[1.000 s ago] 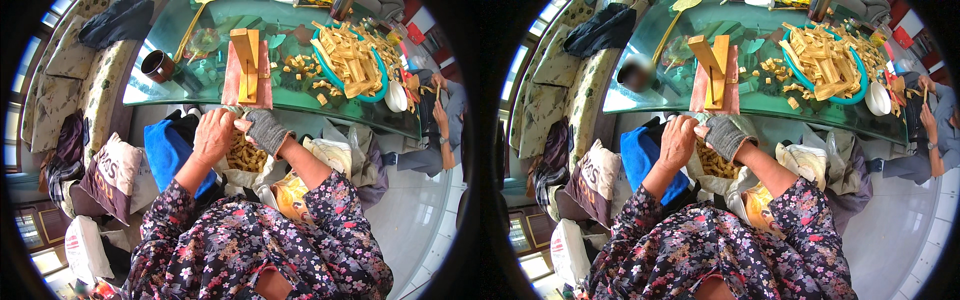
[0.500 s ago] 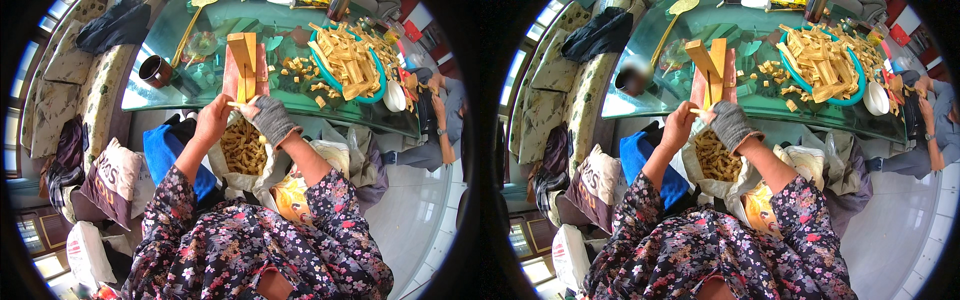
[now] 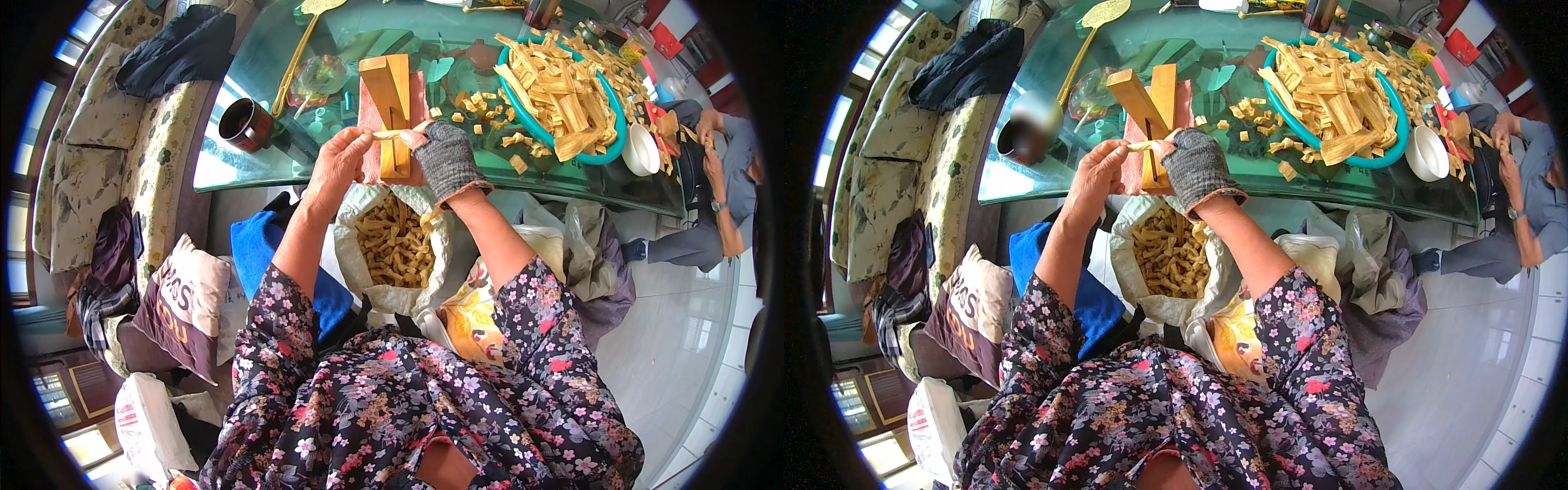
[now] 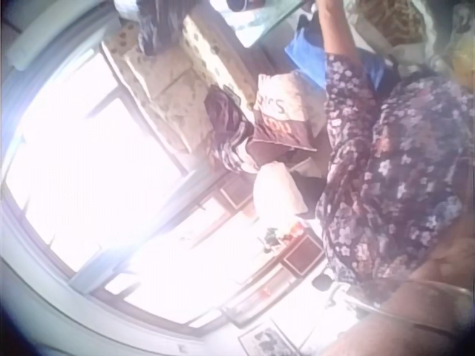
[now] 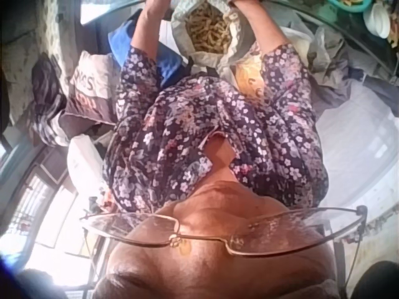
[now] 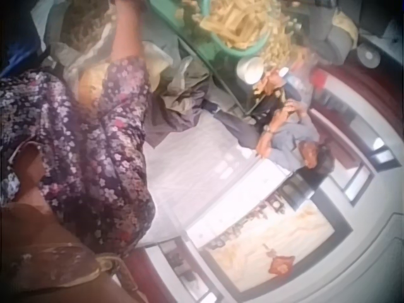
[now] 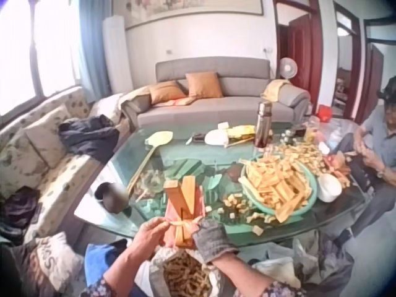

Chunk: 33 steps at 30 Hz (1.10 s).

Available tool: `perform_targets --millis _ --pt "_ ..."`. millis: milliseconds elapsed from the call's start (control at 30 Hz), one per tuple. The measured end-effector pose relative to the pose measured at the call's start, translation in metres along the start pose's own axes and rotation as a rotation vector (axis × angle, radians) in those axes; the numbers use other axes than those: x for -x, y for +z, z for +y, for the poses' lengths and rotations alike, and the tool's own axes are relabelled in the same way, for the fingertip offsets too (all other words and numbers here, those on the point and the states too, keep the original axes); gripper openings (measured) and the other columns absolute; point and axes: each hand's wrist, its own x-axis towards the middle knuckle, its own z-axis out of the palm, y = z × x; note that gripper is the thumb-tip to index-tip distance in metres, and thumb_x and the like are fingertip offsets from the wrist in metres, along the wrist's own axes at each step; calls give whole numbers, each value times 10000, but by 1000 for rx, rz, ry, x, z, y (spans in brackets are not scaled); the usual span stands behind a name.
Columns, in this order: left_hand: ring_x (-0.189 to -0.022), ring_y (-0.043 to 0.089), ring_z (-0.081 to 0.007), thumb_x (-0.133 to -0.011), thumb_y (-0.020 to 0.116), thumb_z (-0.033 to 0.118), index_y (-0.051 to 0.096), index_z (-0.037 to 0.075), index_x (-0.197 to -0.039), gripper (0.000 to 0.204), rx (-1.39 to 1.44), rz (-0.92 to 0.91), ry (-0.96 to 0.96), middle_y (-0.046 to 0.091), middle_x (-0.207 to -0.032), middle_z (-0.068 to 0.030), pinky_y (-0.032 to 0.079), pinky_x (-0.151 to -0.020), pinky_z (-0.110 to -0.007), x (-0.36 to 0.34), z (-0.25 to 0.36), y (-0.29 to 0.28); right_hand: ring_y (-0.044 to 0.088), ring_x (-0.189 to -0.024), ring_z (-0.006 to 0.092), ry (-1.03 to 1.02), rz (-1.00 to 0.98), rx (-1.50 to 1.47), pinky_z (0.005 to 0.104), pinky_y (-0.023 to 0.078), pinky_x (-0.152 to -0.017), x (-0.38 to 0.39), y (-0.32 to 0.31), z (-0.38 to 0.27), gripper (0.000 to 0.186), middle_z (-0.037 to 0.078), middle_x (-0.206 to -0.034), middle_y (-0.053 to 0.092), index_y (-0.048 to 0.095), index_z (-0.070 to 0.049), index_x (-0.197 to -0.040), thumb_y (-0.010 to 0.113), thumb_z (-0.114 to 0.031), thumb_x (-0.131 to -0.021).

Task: The person sits on the floor and uses a handheld wooden cutter to slice bamboo strips into smaller pieces. They repeatedly pick up strips, position them in the cutter, and push the cutter down to slice the material, placing the cut pieces into a cloth bag.

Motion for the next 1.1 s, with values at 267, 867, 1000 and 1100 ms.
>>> perform_targets --millis 267,867,1000,1100 --pt "-716 603 -176 -896 531 224 621 -8 -955 256 -756 84 71 649 -807 -98 476 -684 -303 -4 -20 8 589 -888 366 200 -285 466 430 469 -769 -9 14 35 357 207 -903 622 640 -10 -860 489 -333 -860" --pt "-871 615 -153 -931 469 230 522 90 -1149 264 667 -60 -365 607 -1025 -30 529 -748 -310 77 -48 31 586 -755 269 -501 -211 -47 366 461 -696 73 22 -19 179 108 -803 600 594 -32 -878 568 -208 -872" --pt "-801 585 -115 -955 434 204 568 119 -1066 194 683 58 -450 611 -941 8 484 -669 -275 76 -47 37 586 -705 211 7 -303 -386 319 459 -650 68 21 -26 208 104 -741 596 577 -19 -909 514 -217 -927" --pt "-747 554 -112 -937 447 150 608 136 -974 165 494 -24 -437 603 -849 28 441 -610 -264 77 -45 35 590 -730 286 -250 -50 -13 359 462 -670 71 19 -28 188 131 -764 597 582 -18 -984 519 -179 -910"
